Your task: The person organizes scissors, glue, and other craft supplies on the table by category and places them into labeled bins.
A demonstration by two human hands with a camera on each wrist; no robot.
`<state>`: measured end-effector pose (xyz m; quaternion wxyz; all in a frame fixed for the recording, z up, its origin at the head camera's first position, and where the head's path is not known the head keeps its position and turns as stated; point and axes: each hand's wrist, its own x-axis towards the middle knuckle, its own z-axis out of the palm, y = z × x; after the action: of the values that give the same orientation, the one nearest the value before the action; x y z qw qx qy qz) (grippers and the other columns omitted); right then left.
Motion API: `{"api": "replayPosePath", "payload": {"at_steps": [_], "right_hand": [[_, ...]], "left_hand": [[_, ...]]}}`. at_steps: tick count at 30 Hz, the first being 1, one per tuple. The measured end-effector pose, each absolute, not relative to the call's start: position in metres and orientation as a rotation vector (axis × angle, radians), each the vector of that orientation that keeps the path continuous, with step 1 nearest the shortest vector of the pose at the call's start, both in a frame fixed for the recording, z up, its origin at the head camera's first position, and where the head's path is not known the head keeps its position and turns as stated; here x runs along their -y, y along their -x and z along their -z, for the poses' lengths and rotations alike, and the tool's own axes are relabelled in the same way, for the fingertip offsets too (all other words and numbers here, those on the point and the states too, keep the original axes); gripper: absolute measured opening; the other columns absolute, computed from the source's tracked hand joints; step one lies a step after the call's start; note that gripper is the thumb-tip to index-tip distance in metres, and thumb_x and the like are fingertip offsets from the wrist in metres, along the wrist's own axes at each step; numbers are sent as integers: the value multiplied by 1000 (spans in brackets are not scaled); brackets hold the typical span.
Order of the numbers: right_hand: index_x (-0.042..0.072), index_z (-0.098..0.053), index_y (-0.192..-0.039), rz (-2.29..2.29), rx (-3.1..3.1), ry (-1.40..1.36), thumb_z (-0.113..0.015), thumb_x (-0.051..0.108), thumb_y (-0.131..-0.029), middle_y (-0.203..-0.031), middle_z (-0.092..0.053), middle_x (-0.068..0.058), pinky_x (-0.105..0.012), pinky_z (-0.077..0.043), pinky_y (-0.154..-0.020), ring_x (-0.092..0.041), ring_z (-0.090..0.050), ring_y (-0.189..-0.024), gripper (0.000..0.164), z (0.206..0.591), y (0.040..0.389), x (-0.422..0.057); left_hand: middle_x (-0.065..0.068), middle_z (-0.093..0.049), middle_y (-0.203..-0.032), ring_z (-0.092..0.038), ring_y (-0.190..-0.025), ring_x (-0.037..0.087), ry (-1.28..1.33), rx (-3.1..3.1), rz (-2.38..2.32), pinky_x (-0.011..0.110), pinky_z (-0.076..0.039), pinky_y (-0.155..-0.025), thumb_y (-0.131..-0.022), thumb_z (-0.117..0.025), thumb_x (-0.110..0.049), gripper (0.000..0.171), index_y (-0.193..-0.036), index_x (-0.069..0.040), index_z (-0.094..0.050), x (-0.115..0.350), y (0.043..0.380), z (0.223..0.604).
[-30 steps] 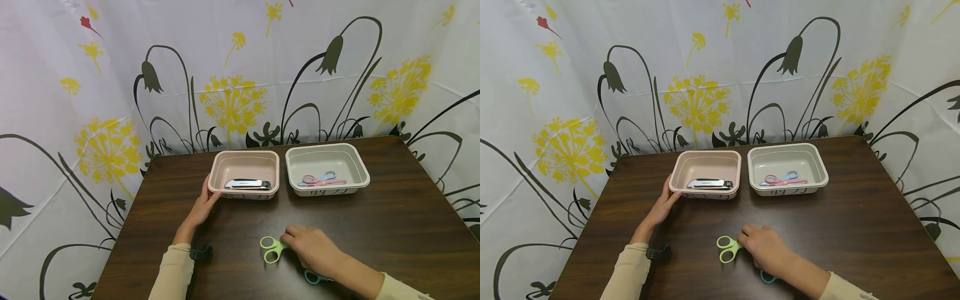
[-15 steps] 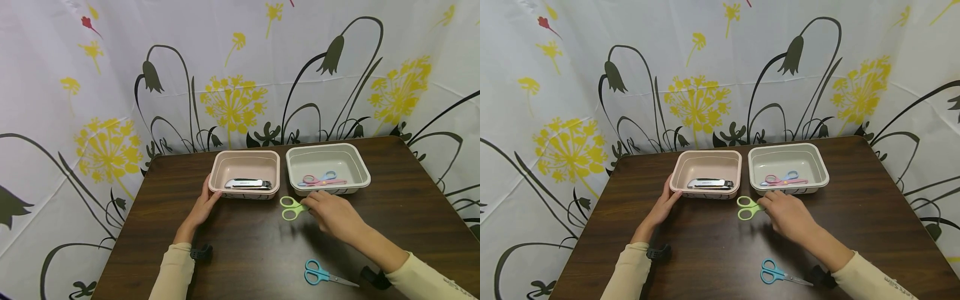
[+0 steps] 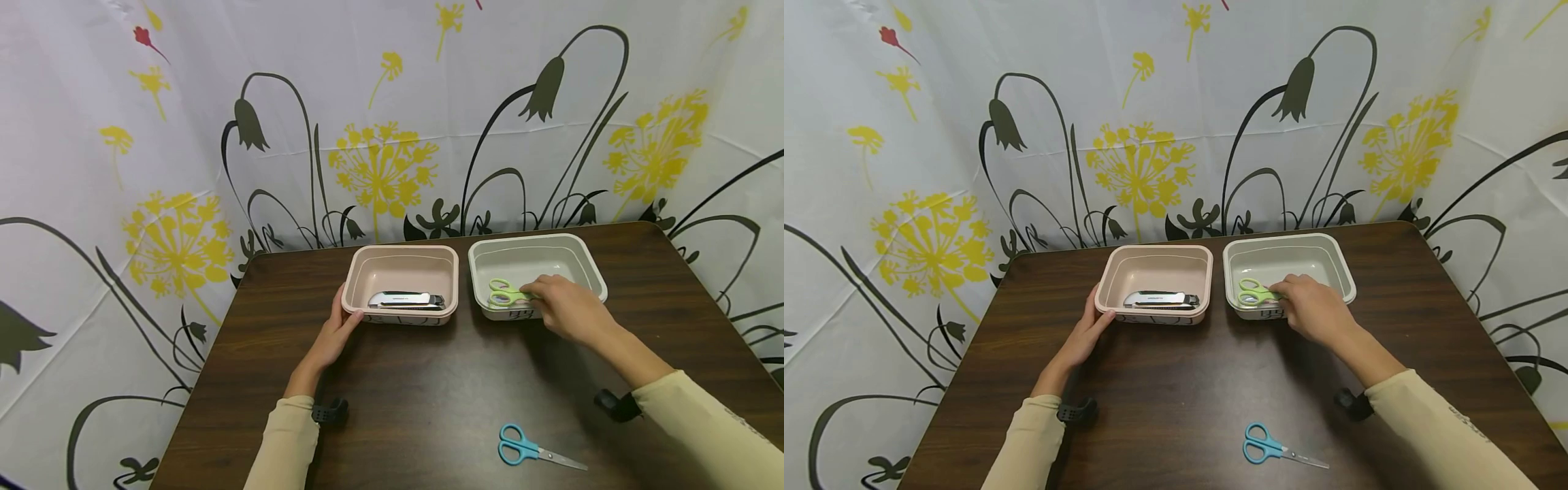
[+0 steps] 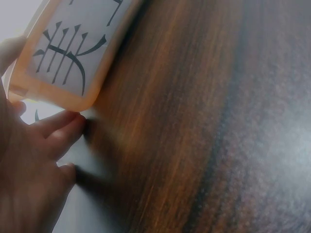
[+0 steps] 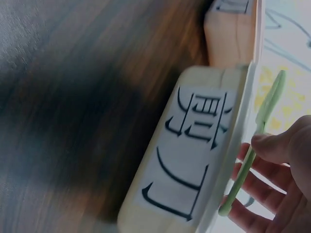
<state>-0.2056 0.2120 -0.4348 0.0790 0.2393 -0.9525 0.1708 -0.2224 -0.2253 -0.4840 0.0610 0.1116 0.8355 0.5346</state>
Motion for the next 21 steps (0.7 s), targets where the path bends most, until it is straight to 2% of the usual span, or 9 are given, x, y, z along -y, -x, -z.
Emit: {"api": "replayPosePath", "payload": {"at_steps": [4,8,12,15,21], "right_hand": [[1,-72,-113,-604,2923,-707,-62,1,-91,-105,-70,-13,-50,-50,-79,-33,-65,-99,23,438,219,-220],[-2,-71,-111,-717,2957,-707,-57,0,-93,-105,-71,-15,-49,-50,-80,-29,-66,-94,23,443,230,-225],[-3,-72,-107,-796,2985,-692,-55,-1,-93,-95,-71,-10,-41,-47,-71,-19,-59,-76,22,446,238,-228],[-3,-73,-104,-855,3000,-676,-52,-2,-93,-86,-69,-7,-36,-41,-64,-15,-49,-64,24,447,242,-228],[-2,-74,-99,-880,3033,-660,-51,-1,-92,-83,-69,-5,-33,-39,-64,-14,-47,-64,24,451,249,-229]], "left_hand": [[25,-21,-158,-29,-141,38,-335,-2526,-1613,51,-27,-110,-102,-53,-17,73,-158,-9,-6,226,223,484],[25,-22,-157,-29,-141,37,-330,-2529,-1608,51,-27,-110,-102,-53,-17,73,-158,-9,-6,226,223,485],[24,-23,-157,-30,-141,37,-329,-2536,-1606,51,-28,-110,-102,-54,-18,73,-158,-10,-7,227,223,485],[25,-23,-157,-30,-141,37,-328,-2539,-1606,51,-27,-110,-102,-54,-18,73,-158,-10,-7,226,223,485],[24,-21,-158,-29,-141,37,-323,-2530,-1606,51,-26,-111,-102,-53,-17,73,-158,-9,-6,226,223,485]]}}
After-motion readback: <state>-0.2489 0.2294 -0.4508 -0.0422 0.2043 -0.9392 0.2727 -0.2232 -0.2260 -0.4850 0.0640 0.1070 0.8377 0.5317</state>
